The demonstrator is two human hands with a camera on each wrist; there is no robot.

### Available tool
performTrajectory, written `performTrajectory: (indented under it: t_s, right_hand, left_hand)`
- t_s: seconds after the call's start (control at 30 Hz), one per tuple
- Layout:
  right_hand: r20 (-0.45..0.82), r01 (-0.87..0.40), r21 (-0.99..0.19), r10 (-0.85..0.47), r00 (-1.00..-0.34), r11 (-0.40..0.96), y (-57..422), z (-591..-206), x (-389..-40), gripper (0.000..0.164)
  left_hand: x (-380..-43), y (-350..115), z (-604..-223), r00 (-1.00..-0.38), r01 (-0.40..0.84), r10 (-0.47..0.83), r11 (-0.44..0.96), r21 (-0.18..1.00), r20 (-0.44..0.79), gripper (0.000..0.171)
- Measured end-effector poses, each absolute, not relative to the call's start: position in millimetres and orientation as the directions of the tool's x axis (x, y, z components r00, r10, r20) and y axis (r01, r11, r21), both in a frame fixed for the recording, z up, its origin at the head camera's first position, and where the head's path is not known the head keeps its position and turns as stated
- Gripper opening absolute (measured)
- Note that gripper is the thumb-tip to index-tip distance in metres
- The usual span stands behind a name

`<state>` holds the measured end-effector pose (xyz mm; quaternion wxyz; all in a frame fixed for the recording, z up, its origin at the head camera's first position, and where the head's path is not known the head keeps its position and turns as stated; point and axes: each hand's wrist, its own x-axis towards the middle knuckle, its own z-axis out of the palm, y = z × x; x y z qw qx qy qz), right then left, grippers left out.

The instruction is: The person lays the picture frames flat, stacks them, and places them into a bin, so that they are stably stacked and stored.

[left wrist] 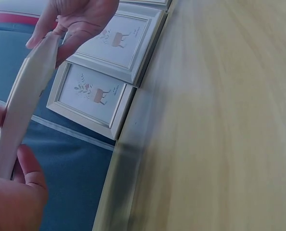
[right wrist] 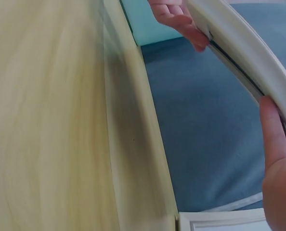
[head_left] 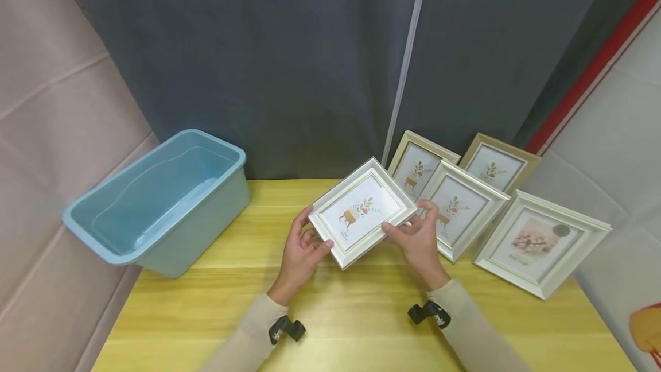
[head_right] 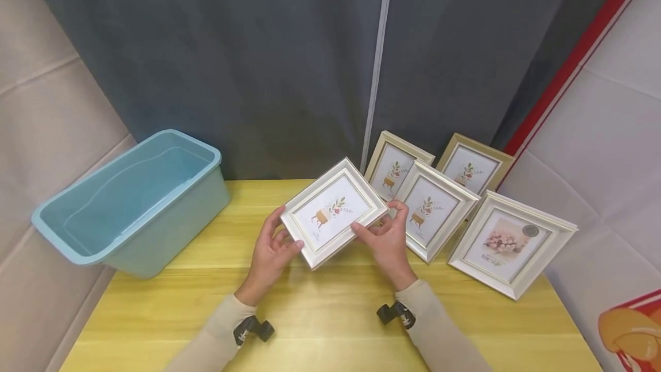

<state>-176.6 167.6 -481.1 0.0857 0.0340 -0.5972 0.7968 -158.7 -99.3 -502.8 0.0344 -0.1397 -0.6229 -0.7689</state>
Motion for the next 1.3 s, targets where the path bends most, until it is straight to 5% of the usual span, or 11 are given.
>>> performTrajectory:
  t_s: [0.3, 0.57, 0.83, 1.3]
  right_hand:
    - [0.198, -0.205, -0.977, 0.11, -0.974, -0.06, 183.8, -477.6, -172.8, 0.062]
    - [0.232, -0.235, -0.971, -0.08, -0.969, 0.032, 199.1, -481.8, -173.9, 0.07]
    - [0.095, -0.119, -0.952, -0.098, -0.991, 0.281, 210.6, -492.9, -173.3, 0.068]
    - [-0.058, -0.01, -0.914, -0.155, -0.986, 0.405, 215.9, -510.3, -170.9, 0.077]
  left_hand:
    - [-160.5, -107.6, -498.1, -0.957, 0.192, 0.172, -0.223, 0.956, 0.232, 0.088]
    - [-164.6, -115.0, -498.3, -0.962, 0.185, 0.174, -0.139, 0.973, 0.208, 0.078]
    - [-166.3, -109.9, -507.7, -0.982, 0.089, 0.165, -0.034, 0.996, 0.093, 0.074]
    - [-175.5, -110.1, -522.5, -0.993, -0.029, 0.11, 0.112, 0.993, -0.041, 0.064]
